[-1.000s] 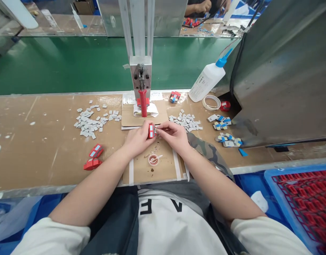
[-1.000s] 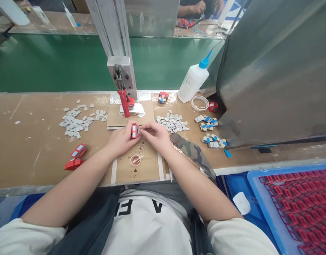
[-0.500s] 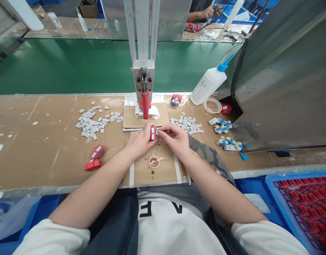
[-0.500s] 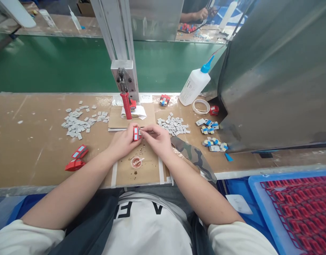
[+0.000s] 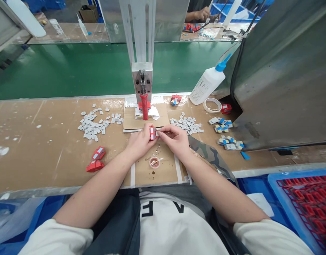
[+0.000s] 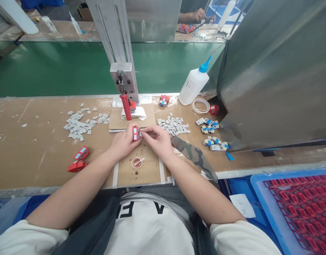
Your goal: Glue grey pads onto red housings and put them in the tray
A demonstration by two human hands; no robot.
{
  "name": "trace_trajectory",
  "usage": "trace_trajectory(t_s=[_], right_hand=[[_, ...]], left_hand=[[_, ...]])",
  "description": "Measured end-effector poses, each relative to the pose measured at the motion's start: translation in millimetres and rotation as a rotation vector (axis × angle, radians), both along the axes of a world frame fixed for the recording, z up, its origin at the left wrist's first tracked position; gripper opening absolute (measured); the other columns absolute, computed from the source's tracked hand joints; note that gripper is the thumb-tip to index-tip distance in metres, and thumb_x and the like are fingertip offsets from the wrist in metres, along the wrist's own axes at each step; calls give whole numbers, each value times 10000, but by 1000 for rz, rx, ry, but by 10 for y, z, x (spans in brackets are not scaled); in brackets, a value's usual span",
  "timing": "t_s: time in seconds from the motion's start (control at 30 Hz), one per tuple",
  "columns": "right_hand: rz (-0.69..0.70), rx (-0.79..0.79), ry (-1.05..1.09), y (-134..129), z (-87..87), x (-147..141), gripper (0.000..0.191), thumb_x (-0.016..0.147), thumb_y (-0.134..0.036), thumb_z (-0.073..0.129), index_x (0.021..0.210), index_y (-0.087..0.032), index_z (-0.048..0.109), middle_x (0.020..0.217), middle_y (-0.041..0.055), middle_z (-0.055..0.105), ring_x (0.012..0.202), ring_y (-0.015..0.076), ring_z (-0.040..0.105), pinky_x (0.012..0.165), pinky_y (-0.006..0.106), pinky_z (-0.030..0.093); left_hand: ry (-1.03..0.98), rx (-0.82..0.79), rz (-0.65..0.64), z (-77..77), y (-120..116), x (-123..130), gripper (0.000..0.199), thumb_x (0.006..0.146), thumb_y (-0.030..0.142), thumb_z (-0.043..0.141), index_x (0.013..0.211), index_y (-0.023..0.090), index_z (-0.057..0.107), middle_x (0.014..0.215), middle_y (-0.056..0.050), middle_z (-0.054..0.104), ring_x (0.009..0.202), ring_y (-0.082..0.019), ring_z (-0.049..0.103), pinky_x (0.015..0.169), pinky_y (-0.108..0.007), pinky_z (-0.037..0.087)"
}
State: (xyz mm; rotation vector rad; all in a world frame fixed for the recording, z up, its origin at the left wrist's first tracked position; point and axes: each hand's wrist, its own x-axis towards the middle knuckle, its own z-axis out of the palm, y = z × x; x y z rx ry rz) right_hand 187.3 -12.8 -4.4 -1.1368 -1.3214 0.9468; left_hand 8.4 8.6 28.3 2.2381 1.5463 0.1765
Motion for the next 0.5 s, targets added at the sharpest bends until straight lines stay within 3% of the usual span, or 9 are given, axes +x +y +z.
trace_trajectory(t_s=[0.5], right_hand=[[15,-79,32,-3,42,-38,268,843,-475,842,908,-217,809,913,53,801,804,200,752,824,371,649]], left_hand=[[9,19,-12,-35,17,1,418,1019,440,566,1351,211,456,1124,-109,789,1000,-359,777,797,-394,539]])
